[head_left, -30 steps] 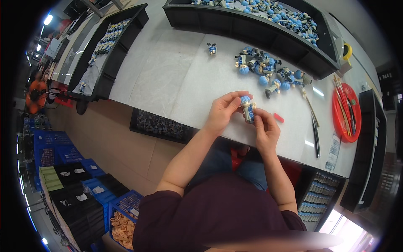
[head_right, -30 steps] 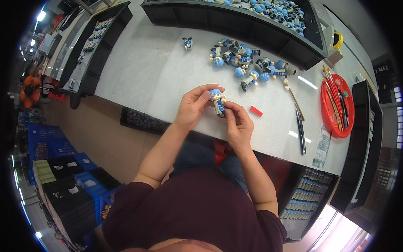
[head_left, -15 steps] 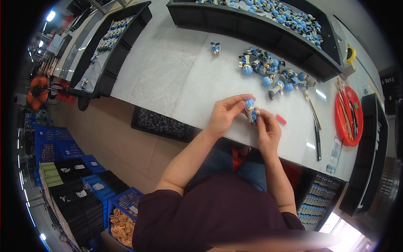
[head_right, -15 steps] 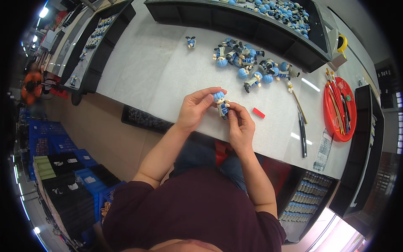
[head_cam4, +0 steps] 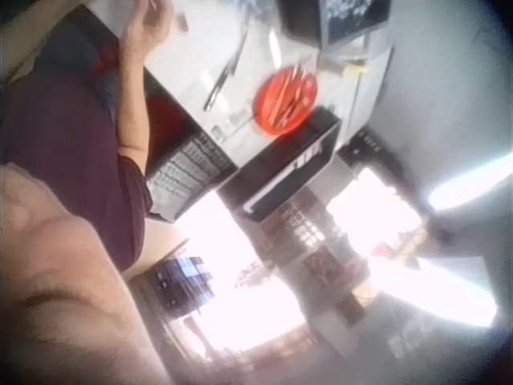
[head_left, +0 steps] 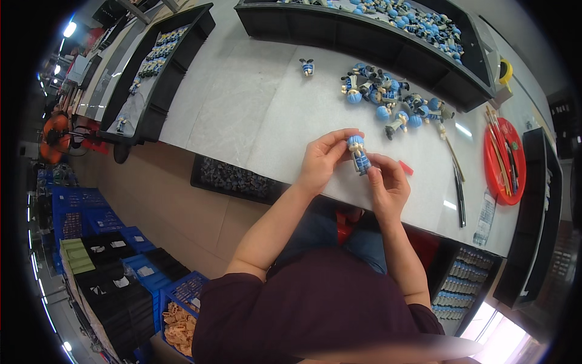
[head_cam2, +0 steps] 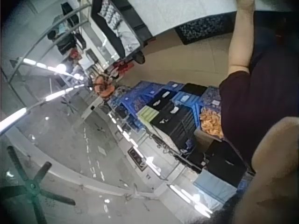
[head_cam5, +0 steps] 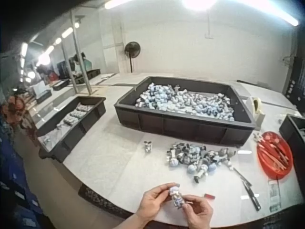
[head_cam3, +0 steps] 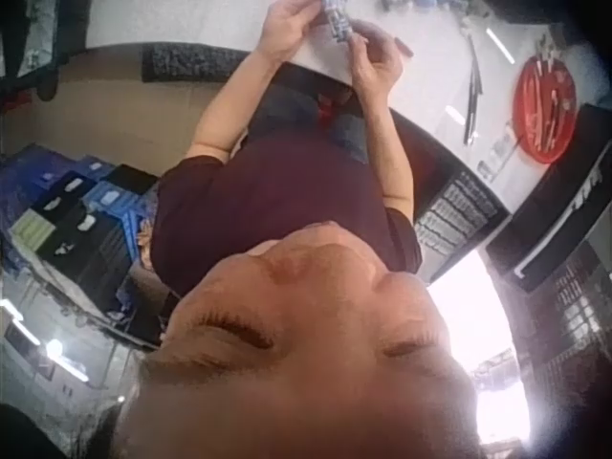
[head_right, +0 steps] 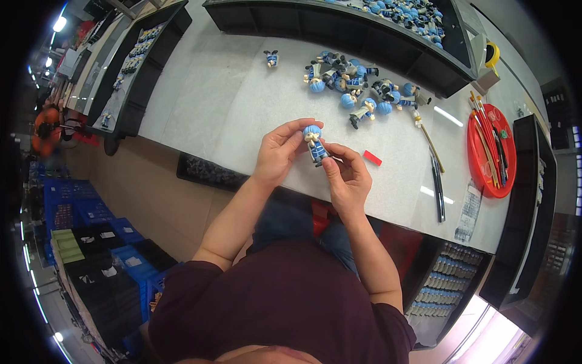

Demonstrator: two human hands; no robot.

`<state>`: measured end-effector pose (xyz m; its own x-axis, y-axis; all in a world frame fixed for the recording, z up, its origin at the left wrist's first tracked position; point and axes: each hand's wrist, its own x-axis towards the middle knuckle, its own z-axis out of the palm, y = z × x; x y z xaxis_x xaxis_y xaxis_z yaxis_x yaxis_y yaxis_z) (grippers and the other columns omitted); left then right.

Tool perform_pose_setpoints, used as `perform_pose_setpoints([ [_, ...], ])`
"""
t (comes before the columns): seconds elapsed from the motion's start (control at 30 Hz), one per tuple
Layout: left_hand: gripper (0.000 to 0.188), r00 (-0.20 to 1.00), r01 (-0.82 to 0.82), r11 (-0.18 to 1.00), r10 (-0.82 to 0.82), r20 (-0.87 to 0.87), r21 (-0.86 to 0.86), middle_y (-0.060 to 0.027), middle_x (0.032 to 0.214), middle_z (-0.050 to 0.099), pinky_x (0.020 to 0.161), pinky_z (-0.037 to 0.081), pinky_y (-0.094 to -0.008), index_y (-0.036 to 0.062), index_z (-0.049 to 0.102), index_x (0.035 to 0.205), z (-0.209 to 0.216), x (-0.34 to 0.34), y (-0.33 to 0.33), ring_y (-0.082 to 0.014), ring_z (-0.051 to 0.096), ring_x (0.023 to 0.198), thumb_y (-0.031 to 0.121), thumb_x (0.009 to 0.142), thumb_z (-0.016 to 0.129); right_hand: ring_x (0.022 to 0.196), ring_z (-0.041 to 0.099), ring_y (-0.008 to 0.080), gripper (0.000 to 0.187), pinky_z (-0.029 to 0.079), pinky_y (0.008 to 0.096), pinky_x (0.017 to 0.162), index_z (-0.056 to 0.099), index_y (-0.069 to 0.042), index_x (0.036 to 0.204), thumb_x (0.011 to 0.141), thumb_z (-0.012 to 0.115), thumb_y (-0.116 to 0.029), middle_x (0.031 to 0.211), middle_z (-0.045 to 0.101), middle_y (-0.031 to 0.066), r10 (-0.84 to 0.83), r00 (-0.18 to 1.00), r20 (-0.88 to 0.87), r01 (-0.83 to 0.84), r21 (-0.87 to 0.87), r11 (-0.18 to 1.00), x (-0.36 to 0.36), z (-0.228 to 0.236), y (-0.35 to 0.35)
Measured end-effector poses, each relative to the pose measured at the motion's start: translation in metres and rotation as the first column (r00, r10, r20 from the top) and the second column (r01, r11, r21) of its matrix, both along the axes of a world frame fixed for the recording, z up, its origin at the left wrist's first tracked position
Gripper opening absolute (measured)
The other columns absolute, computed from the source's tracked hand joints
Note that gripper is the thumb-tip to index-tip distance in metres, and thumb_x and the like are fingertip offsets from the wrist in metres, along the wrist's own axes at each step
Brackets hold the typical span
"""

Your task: The person assembles small blue toy figures by hand.

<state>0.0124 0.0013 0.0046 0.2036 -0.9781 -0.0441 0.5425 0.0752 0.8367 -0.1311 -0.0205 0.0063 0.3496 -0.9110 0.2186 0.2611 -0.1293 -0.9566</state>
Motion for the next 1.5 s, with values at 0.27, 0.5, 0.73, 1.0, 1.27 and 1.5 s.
perform_pose_setpoints([
  [0.27,0.029,0.998,0.036,0.999,-0.037,0.049,0.026,-0.0150,0.111,0.055,0.084,0.046,-0.0298,-0.0014,0.048,0.117,0.0004,-0.0016,-0.0011,-0.0171,0.056,0.096,0.005,0.090,0.039,0.091,0.058,0.0188,0.027,0.049,0.0267,0.077,0.050,0.006,0.103,0.078,0.061,0.001,0.105,0.056,0.0168,-0.008,0.996,0.092,0.008,-0.006,1.000,0.0006,-0.0055,-0.0003],
  [0.5,0.028,0.994,0.038,0.998,-0.042,0.100,0.039,-0.0114,0.110,0.055,0.082,0.047,-0.0272,-0.0005,0.049,0.116,0.0007,-0.0016,-0.0023,-0.0149,0.056,0.093,0.005,0.090,0.041,0.086,0.059,0.0174,0.027,0.050,0.0258,0.075,0.051,0.006,0.102,0.078,0.061,0.001,0.100,0.057,0.0142,-0.014,0.992,0.129,0.011,0.026,1.000,0.0006,-0.0020,0.0004],
  [0.73,0.027,0.994,0.041,0.997,-0.047,0.100,0.060,-0.0113,0.109,0.057,0.080,0.047,-0.0268,-0.0018,0.051,0.114,0.0010,-0.0021,-0.0012,-0.0148,0.057,0.091,0.004,0.089,0.043,0.088,0.057,0.0167,0.023,0.049,0.0253,0.074,0.053,0.006,0.100,0.078,0.060,0.002,0.101,0.056,0.0141,-0.027,0.987,0.160,0.028,-0.005,1.000,-0.0008,-0.0039,-0.0003],
  [1.0,0.029,0.982,0.027,1.000,-0.025,0.186,-0.013,-0.0129,0.107,0.057,0.082,0.047,-0.0284,-0.0046,0.051,0.111,0.0036,-0.0050,-0.0013,-0.0169,0.057,0.094,-0.003,0.083,0.052,0.091,0.056,0.0172,0.018,0.048,0.0259,0.075,0.054,0.004,0.097,0.080,0.058,0.002,0.102,0.056,0.0149,-0.102,0.984,0.144,0.112,-0.064,0.992,-0.0017,-0.0005,-0.0002],
  [1.27,0.028,0.983,0.022,0.999,-0.017,0.182,-0.030,-0.0130,0.107,0.057,0.084,0.047,-0.0300,-0.0047,0.051,0.111,0.0071,-0.0081,-0.0028,-0.0186,0.057,0.096,-0.002,0.083,0.051,0.091,0.056,0.0167,0.017,0.048,0.0259,0.074,0.053,0.004,0.097,0.080,0.058,0.001,0.102,0.057,0.0143,-0.105,0.986,0.133,0.118,-0.090,0.989,-0.0026,-0.0008,-0.0018],
  [1.5,0.027,0.984,-0.037,0.999,0.040,0.171,-0.021,-0.0122,0.106,0.057,0.081,0.047,-0.0277,-0.0019,0.052,0.112,0.0008,-0.0057,-0.0014,-0.0157,0.055,0.094,0.002,0.085,0.050,0.091,0.055,0.0152,0.019,0.046,0.0250,0.077,0.051,0.004,0.102,0.084,0.054,-0.003,0.101,0.056,0.0123,-0.094,0.996,0.008,0.093,0.075,0.993,-0.0034,0.0011,-0.0022],
])
